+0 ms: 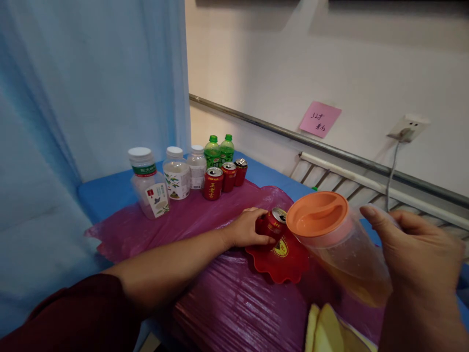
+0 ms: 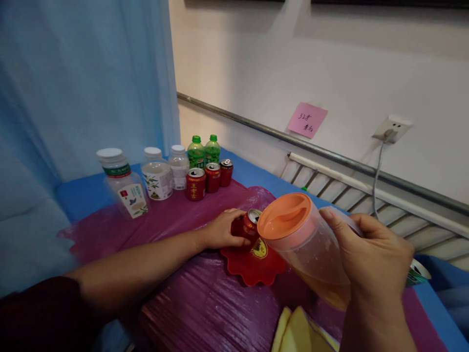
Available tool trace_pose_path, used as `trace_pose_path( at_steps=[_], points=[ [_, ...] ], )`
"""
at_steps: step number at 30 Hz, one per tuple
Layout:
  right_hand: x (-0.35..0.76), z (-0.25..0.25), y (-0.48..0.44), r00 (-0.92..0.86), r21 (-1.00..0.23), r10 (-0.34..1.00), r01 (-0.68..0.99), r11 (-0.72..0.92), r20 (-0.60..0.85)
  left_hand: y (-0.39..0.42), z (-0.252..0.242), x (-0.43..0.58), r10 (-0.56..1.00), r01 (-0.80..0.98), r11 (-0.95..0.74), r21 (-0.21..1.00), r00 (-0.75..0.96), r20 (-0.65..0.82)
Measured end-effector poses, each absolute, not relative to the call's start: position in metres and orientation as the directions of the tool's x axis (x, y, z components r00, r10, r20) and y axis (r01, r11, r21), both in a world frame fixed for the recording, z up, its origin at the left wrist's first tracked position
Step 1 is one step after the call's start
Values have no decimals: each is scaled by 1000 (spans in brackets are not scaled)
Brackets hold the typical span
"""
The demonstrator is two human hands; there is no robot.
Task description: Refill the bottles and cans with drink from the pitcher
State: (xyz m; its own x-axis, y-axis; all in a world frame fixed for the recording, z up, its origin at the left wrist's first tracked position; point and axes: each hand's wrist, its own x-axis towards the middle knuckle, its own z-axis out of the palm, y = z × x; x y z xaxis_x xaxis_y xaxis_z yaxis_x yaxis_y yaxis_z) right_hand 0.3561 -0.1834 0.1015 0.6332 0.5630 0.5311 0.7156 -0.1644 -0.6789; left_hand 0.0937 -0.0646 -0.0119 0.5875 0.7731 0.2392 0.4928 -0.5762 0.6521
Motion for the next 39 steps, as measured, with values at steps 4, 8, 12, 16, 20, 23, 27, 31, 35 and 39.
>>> trace_pose_path(
  at_steps=[4,8,12,16,20,23,27,31,35,39],
  points=[
    [358,100,-183,636,-687,555,710,-150,536,-65,-12,94,779,501,-570,651,580,236],
    [359,99,-183,636,-687,557,710,-152,534,-66,-11,94,779,497,-571,654,579,240],
    [358,100,-183,654,-701,549,694,-162,520,-66,-10,94,777,492,-570,658,584,236],
    [357,101,-183,661,-706,552,687,-173,508,-66,-10,94,772,489,-574,656,591,235],
    [357,101,-184,658,-710,554,686,-161,510,-66,-10,94,771,484,-576,659,590,240],
    [357,100,-184,661,-714,549,683,-157,511,-66,-11,94,768,480,-578,660,594,241],
    [354,101,-184,659,-703,543,691,-166,520,-66,-11,94,769,482,-577,660,593,239],
    [354,103,-185,673,-712,547,677,-184,498,-66,-12,94,772,486,-575,658,588,240],
    [358,99,-184,657,-689,541,701,-182,525,-65,-13,94,772,489,-576,655,589,240],
    [359,98,-184,652,-689,541,704,-172,531,-65,-13,94,768,484,-581,654,593,242]
  ],
)
